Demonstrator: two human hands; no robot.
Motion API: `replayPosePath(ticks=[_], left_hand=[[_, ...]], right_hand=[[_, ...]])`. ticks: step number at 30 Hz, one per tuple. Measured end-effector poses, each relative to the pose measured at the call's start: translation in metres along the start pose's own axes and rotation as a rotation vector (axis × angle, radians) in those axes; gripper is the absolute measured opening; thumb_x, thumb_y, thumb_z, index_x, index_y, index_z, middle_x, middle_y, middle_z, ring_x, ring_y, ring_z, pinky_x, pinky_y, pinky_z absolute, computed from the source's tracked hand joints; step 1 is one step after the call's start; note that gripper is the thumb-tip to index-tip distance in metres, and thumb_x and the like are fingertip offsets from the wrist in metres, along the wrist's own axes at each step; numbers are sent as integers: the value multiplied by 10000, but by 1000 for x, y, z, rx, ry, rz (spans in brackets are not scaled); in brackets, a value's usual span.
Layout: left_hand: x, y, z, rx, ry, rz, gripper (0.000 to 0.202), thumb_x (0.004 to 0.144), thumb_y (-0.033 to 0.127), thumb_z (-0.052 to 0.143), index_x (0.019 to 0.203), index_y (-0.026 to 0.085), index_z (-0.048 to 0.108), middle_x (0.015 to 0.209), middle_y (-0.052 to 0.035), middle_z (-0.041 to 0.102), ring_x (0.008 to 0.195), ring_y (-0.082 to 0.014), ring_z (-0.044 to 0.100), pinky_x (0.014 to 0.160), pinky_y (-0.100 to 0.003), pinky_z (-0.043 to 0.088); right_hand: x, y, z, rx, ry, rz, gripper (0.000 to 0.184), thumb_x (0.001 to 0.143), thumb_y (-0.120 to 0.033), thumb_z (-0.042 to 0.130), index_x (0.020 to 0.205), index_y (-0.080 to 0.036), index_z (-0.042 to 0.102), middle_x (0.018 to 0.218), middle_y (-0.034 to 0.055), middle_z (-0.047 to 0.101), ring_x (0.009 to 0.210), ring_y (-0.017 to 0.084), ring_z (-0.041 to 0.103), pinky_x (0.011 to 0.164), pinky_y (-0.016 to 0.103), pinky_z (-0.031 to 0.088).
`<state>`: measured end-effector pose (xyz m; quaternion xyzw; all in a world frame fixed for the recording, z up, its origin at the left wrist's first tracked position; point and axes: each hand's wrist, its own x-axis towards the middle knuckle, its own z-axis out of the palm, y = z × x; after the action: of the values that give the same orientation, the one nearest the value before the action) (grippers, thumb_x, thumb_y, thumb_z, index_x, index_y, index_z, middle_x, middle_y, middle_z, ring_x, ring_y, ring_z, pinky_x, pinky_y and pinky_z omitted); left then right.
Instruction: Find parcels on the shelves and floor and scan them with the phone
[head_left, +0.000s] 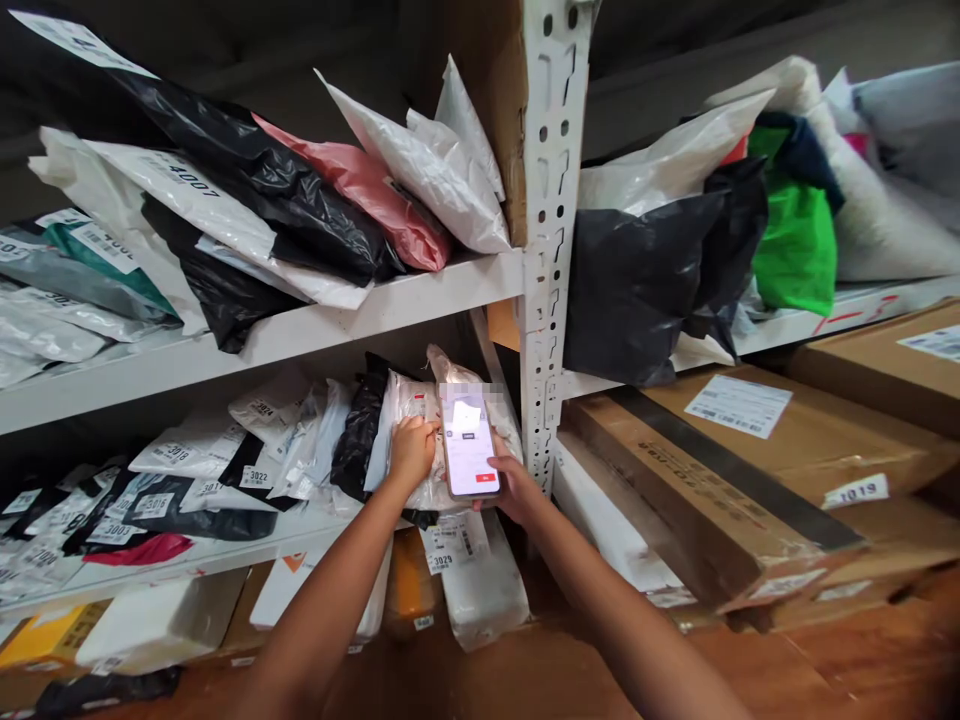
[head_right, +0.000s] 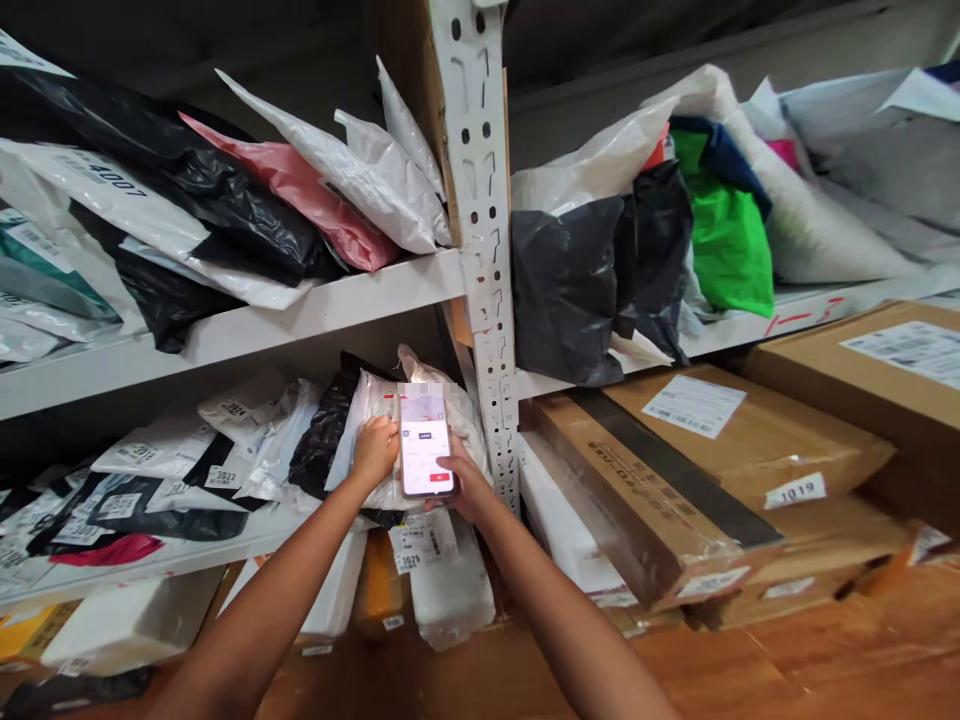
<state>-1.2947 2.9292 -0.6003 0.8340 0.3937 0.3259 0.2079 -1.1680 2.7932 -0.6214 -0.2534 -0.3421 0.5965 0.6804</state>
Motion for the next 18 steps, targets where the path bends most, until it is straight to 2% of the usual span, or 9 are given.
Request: replayPosePath(ticks=[3,5,8,11,13,16,18], left_hand=[[-6,1,-4,166,-37,86,330,854,157,454,1024,188,735,899,-109,623,984,-284,499,945,-421,349],[-9,2,-8,296,-51,129,364,880,172,425,1091,159,721,930,-126,628,966,-283,494,906,-401,372],[-10,4,-15,461,-45,145,350,870,166,446,1053,166,745,931,-143,611,954,-301,478,857,-396,386],[-14,6,-18,512,-30,81,340,855,146,464,983,209,773,906,-130,603,929,-299,481,834,-395,388],[-21,3,-16,470,29,59,360,844,111,459,969,224,777,880,-110,590,906,-276,485,837,-383,395],[-34,-6,-10,385,171,115,377,839,79,447,955,227,774,861,-89,541,902,-246,468,853,-358,409],[-40,-12,-7,361,219,142,372,849,84,442,951,228,770,869,-89,517,912,-245,451,858,-356,412]], right_hand=[[0,-10,-9,3,-19,-28,841,651,-385,618,1398,-280,247,1071,98,662,661,259,691,318,276,494],[-2,-14,-10,4,-52,-26,856,651,-404,605,1416,-282,240,1105,114,651,692,276,697,314,270,482],[-6,-17,-11,-14,-93,5,866,652,-428,584,1429,-291,229,1133,123,644,728,285,702,324,258,478],[-8,-16,-14,-47,-124,30,865,652,-439,566,1434,-303,221,1114,110,653,722,287,707,326,243,467],[-8,-14,-17,-52,-111,21,857,653,-443,561,1430,-312,224,1102,104,655,708,282,708,326,239,464],[-6,-13,-20,-35,-94,-1,839,665,-438,564,1423,-330,222,1145,109,642,715,280,713,323,241,473],[-5,-13,-22,-13,-128,-3,825,674,-422,571,1417,-332,224,1139,106,646,726,290,721,318,243,481]])
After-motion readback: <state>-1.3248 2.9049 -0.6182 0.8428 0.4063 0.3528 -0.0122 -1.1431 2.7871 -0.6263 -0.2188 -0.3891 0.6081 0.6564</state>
